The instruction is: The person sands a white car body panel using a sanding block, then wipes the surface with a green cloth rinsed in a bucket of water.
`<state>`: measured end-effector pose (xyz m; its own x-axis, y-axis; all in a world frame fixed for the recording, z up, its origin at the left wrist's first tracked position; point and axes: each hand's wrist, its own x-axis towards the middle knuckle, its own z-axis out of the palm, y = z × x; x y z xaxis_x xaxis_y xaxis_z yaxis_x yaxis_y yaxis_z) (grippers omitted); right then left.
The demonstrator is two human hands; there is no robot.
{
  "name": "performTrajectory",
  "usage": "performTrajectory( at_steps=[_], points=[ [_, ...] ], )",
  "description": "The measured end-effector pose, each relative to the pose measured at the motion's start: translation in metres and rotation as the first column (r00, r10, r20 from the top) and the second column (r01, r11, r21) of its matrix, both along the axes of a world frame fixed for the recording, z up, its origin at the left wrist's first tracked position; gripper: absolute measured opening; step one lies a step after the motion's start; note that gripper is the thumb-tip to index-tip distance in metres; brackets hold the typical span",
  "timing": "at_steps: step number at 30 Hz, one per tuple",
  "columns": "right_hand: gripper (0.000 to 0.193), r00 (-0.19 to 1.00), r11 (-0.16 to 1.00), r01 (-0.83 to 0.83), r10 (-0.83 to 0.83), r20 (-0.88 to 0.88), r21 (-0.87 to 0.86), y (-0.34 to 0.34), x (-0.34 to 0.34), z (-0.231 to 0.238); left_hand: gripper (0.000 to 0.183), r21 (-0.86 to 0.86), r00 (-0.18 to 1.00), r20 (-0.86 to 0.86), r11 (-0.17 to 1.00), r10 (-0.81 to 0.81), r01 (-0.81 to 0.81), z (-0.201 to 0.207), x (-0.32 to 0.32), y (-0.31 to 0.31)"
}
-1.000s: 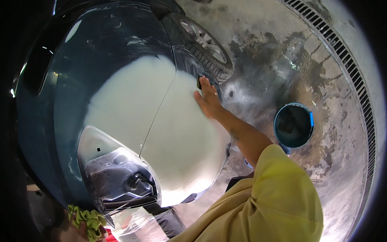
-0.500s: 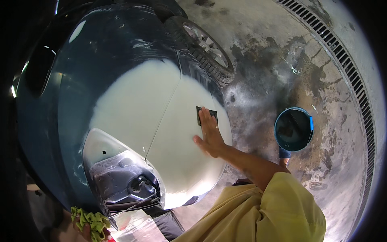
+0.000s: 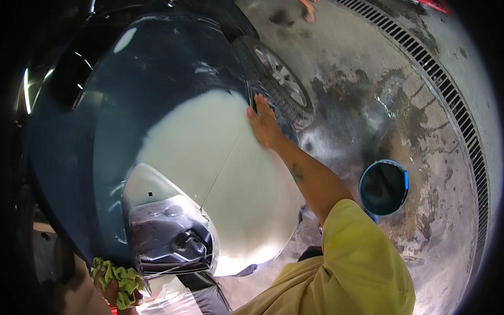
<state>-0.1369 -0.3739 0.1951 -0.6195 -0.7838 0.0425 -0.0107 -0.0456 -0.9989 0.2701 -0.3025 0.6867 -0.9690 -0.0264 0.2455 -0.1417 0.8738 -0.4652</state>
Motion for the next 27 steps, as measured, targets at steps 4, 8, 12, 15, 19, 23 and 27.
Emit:
performTrajectory(
  at_steps=[4,8,12,15,19,23,27],
  points=[
    [0.092,0.973,0.978,-0.081,0.036,-0.228,-0.192,0.078,0.117,0.03,0.056,0.062,0.999,-0.015,0.997,0.042,-0.041,-0.011,0.014,0.026],
    [0.091,0.96,0.99,-0.075,0.039,-0.278,-0.122,0.054,0.08,0.03,0.056,0.197,0.988,-0.057,0.972,0.142,-0.128,-0.013,0.064,0.007],
    [0.078,0.996,0.996,0.082,-0.083,-0.017,-0.031,-0.024,-0.029,0.044,0.053,0.083,0.995,0.008,0.991,-0.103,0.102,-0.013,-0.014,0.006],
    [0.083,0.985,0.979,0.002,-0.037,-0.166,-0.203,0.004,0.084,0.019,0.053,-0.064,0.985,0.058,0.984,-0.164,0.167,0.0,-0.039,0.033],
    [0.097,0.956,0.958,-0.174,0.109,-0.273,-0.228,0.078,0.117,0.045,0.055,-0.039,0.98,-0.182,0.997,-0.079,0.073,-0.035,-0.01,0.018],
    [0.09,0.996,0.998,0.014,-0.02,-0.089,-0.059,0.006,-0.001,0.063,0.057,0.005,0.991,-0.105,0.997,-0.078,0.079,-0.021,-0.029,0.008],
    [0.096,0.983,0.989,-0.051,0.025,-0.18,-0.141,0.056,0.088,0.074,0.053,0.042,0.987,-0.124,0.993,-0.106,0.112,-0.018,-0.041,0.023]
  ],
)
